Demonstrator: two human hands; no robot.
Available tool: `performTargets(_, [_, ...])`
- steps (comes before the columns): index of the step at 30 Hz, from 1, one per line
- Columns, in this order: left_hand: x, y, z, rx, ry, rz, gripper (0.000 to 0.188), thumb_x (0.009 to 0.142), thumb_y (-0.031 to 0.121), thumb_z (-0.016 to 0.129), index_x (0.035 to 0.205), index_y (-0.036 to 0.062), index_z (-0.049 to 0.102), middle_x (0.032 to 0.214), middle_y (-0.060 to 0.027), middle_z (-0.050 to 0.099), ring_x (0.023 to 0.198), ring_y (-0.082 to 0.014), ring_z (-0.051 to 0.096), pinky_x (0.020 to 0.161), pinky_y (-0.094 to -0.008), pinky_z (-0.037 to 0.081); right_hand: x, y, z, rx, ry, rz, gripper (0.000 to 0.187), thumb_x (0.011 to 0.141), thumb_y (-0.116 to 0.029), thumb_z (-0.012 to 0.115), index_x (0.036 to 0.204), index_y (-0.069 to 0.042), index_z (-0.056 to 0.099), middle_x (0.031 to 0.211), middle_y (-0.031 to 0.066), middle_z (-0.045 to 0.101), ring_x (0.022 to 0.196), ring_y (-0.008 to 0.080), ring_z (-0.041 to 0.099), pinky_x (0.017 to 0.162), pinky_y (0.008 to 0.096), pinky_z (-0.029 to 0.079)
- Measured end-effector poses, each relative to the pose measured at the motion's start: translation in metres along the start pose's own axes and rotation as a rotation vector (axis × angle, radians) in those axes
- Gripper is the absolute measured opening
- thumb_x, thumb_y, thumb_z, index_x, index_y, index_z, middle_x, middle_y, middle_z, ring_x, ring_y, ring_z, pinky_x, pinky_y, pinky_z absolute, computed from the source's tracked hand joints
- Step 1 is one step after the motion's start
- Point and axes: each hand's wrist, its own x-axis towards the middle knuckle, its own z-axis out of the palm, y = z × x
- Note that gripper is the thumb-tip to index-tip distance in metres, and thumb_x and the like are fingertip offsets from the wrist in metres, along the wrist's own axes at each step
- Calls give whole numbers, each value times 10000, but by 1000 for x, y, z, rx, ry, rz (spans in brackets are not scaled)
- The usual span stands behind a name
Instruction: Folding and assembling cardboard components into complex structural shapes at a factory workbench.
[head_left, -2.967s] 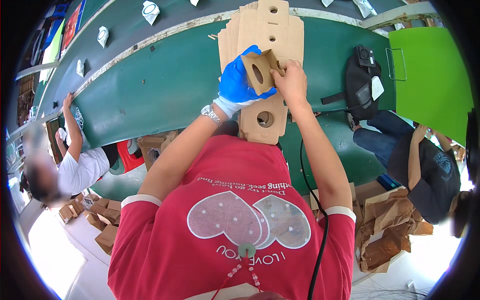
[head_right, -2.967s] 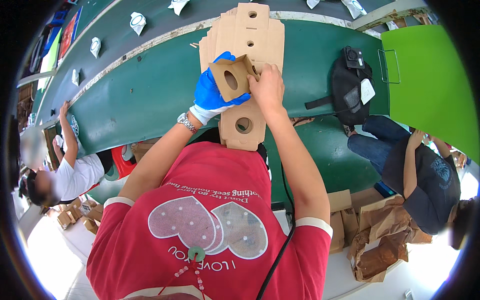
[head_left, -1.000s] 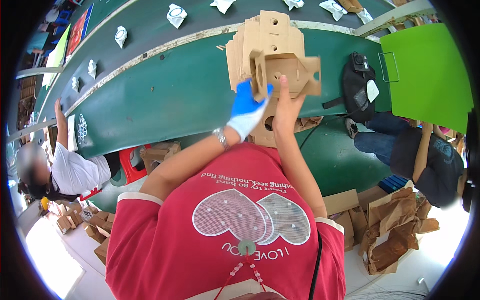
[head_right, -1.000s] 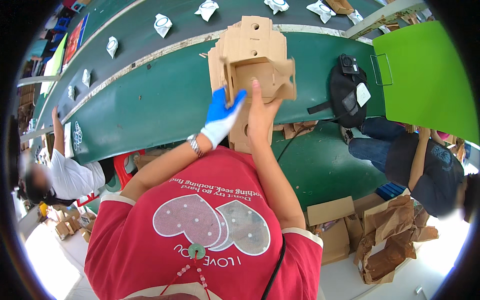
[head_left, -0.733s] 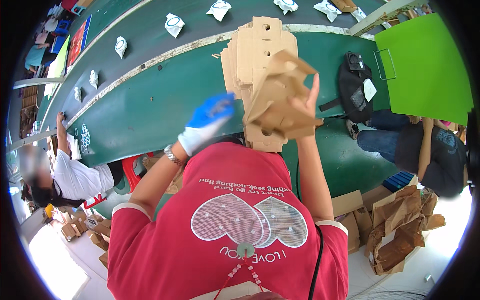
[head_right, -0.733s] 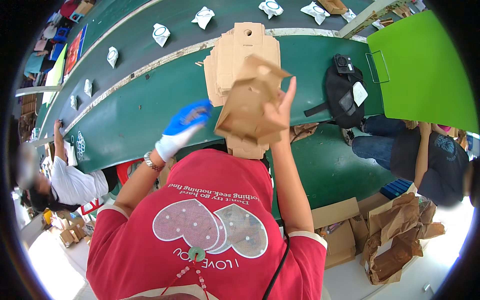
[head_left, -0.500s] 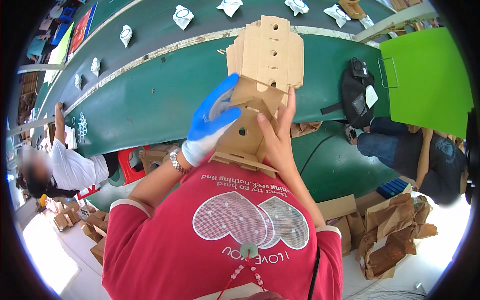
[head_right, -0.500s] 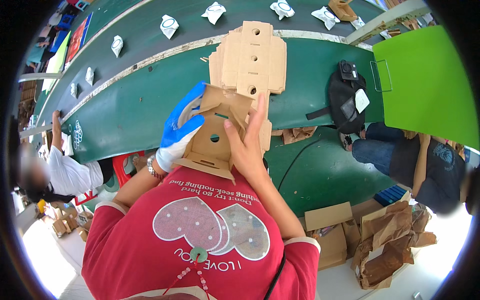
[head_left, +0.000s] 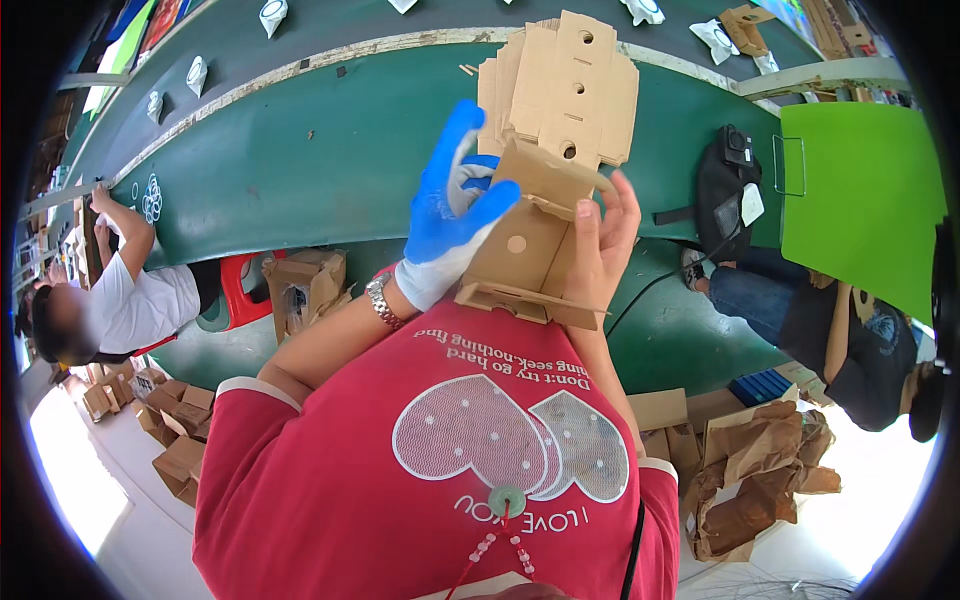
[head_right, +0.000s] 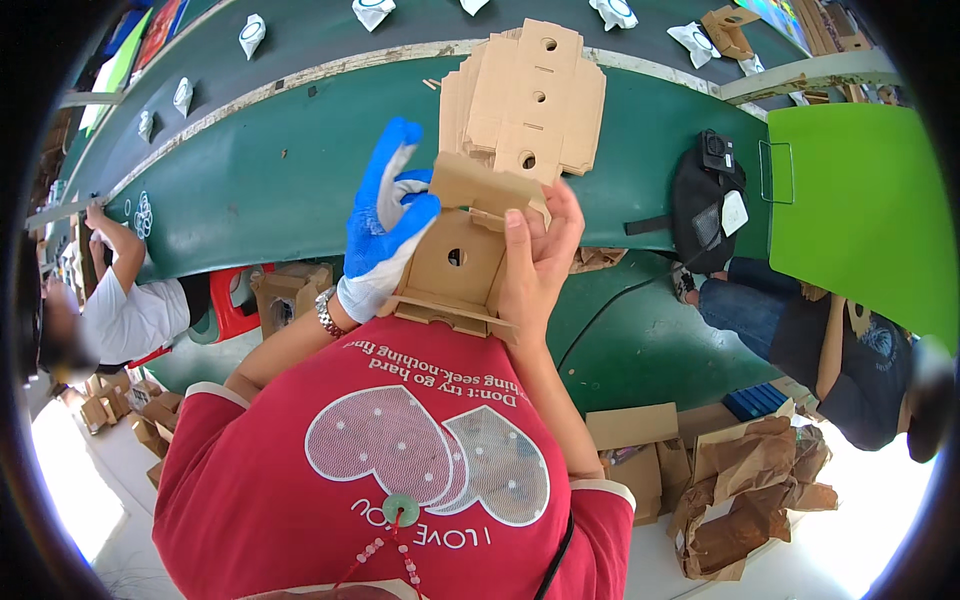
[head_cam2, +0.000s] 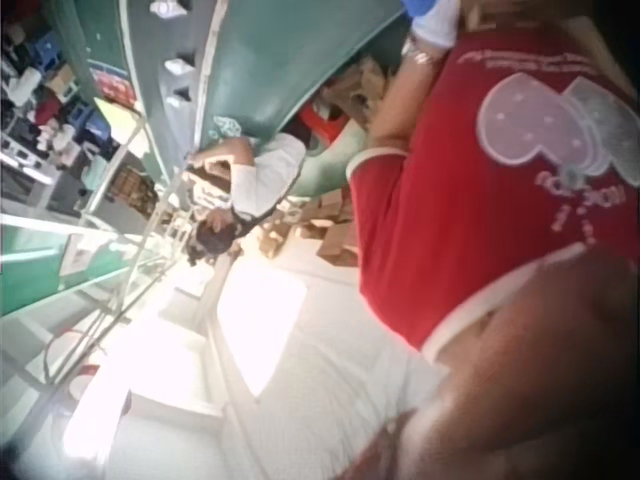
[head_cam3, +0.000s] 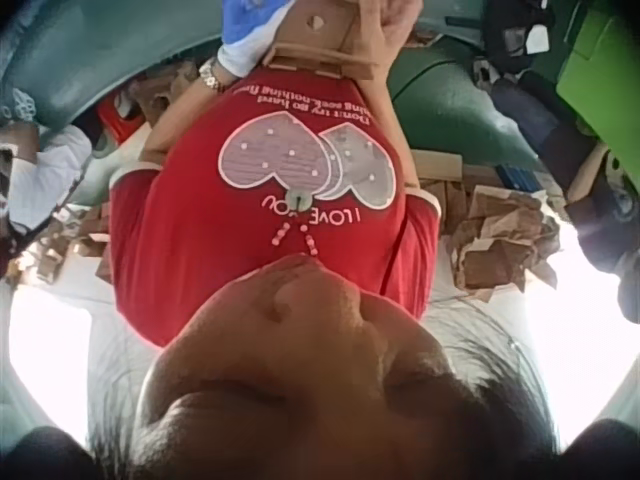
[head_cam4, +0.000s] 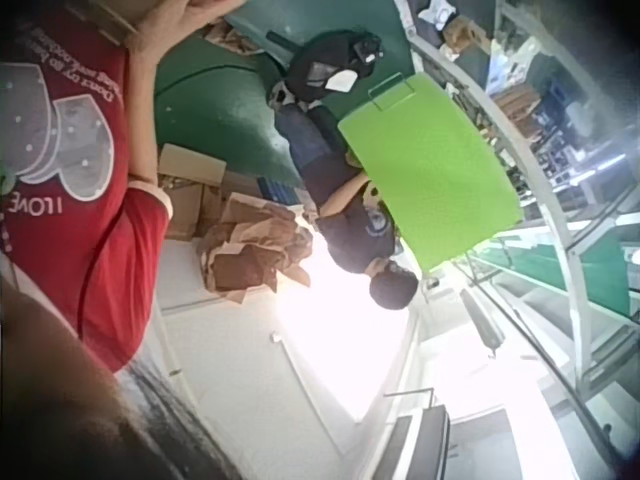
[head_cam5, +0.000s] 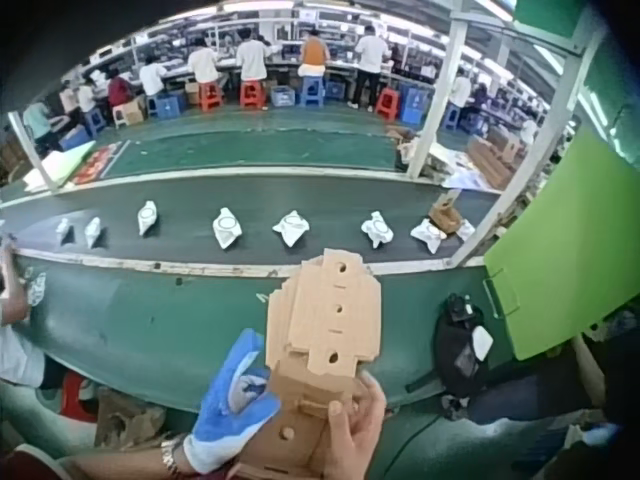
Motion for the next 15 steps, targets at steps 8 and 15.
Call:
performTargets(8, [-2, -9, -43, 103, -564, 30, 396, 1016, 238, 408, 1272, -19, 565, 1402, -200, 522, 1306, -290, 499, 1127, -412, 349, -3, 12, -52, -265, -526, -75, 225, 945, -109, 611, 1153, -24, 638, 1255, 122, 599, 1191, 214, 554, 1013, 329, 421])
performTargets(15, [19, 27, -40, 317, -697, -354, 282, 1027, 212, 522, 1203, 17, 624, 1305, -156, 612, 1220, -233, 570, 1054, -358, 441, 9, -13, -46, -262, -696, 100, 158, 870, 48, 659, 1012, -22, 644, 1327, 146, 577, 1205, 203, 564, 1015, 330, 452])
